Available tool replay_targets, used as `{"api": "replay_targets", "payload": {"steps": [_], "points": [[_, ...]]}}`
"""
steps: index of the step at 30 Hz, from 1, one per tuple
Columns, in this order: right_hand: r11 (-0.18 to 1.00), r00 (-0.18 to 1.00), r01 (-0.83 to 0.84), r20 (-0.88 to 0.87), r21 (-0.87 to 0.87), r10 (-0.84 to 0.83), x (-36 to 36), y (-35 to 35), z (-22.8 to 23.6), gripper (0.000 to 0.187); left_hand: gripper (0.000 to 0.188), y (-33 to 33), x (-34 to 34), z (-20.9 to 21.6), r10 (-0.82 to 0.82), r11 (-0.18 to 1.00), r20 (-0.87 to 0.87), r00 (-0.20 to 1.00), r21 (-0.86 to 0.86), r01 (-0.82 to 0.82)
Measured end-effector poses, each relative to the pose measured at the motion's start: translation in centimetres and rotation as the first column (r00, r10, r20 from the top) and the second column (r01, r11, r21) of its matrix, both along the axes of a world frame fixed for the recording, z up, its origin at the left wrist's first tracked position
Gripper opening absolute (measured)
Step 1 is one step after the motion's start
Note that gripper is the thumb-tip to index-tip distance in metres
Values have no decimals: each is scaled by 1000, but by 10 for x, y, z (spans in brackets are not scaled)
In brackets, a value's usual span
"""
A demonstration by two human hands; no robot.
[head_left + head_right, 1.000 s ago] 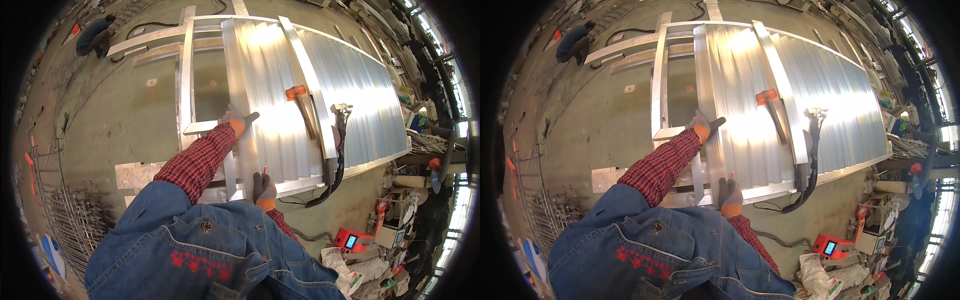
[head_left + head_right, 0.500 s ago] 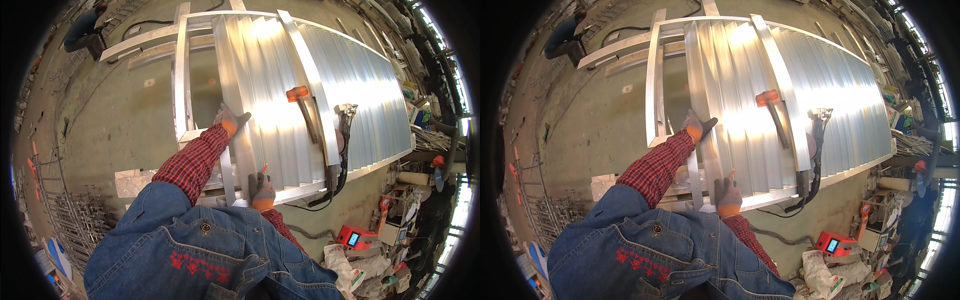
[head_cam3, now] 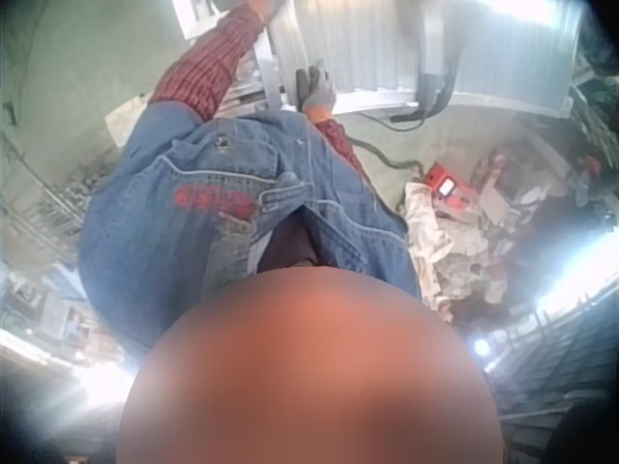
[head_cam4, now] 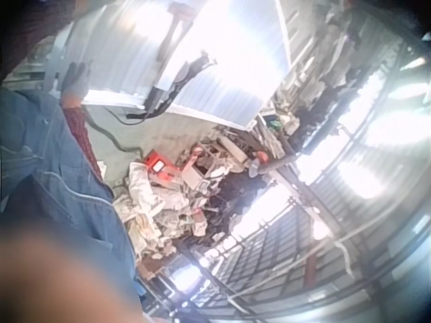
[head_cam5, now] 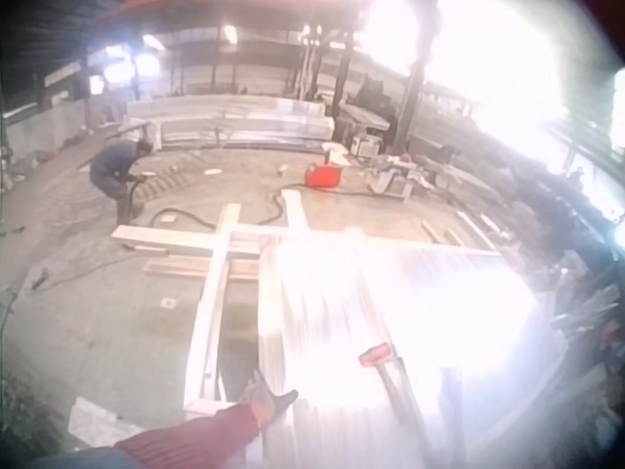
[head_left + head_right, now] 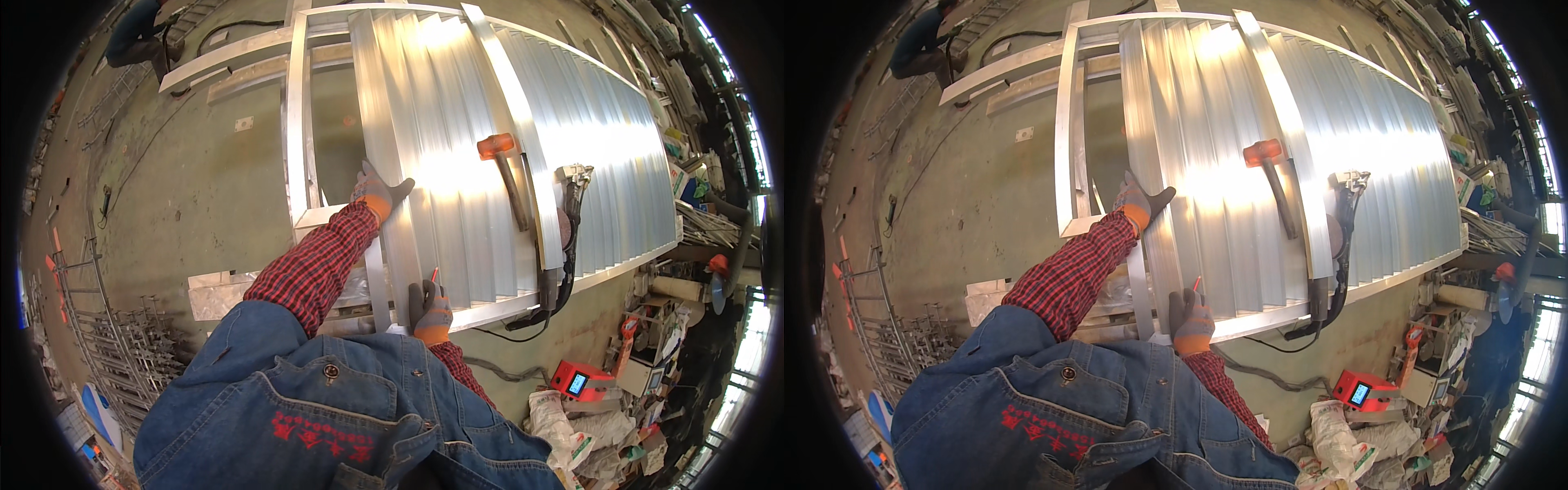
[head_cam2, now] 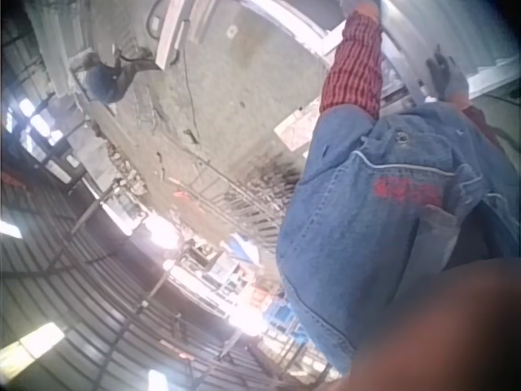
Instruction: The person marks a corrugated metal sheet with a red pencil, then measures and marks a long aluminum profile using a tape measure. They position the profile on the sheet and prepare to cut it with an angle grinder.
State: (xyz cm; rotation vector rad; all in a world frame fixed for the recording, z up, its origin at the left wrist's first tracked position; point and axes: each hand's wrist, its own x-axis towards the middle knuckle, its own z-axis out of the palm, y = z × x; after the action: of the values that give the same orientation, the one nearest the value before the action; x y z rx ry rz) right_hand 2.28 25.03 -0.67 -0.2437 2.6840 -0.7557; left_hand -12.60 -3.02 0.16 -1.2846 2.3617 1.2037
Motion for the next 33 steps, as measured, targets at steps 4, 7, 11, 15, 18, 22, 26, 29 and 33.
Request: {"api": "replay_targets", "payload": {"steps": [4,7,11,15,18,22,26,29,33], "points": [[999,999,30,43,-19,-29,3,-1,-8,46,143,3,-2,-2,6,1000,22,1000,-17,-6],[998,999,30,30,-59,-28,3,1,-10,46,142,4,-3,-2,5,1000,39,999,-29,-4],[994,999,27,22,-101,-25,2,2,-11,44,142,4,-4,-4,-3,1000,50,999,-31,5],[992,998,54,40,-113,-50,3,1,-14,43,141,4,-4,-4,0,1000,52,999,-28,1],[990,997,62,61,-129,-55,2,3,-15,44,141,5,-3,-4,2,1000,51,999,-29,-1],[989,995,69,83,-131,-59,0,3,-16,46,140,5,-3,-2,6,1000,50,999,-24,-5],[991,992,80,103,-108,-69,-1,4,-12,48,141,5,-4,-1,9,999,59,998,-31,-8],[991,990,79,126,-110,-65,-2,4,-8,49,141,6,-4,1,12,1000,59,998,-22,-11],[992,991,74,116,-102,-62,-2,2,-4,49,141,5,-4,1,10,1000,69,998,-15,-9]]}}
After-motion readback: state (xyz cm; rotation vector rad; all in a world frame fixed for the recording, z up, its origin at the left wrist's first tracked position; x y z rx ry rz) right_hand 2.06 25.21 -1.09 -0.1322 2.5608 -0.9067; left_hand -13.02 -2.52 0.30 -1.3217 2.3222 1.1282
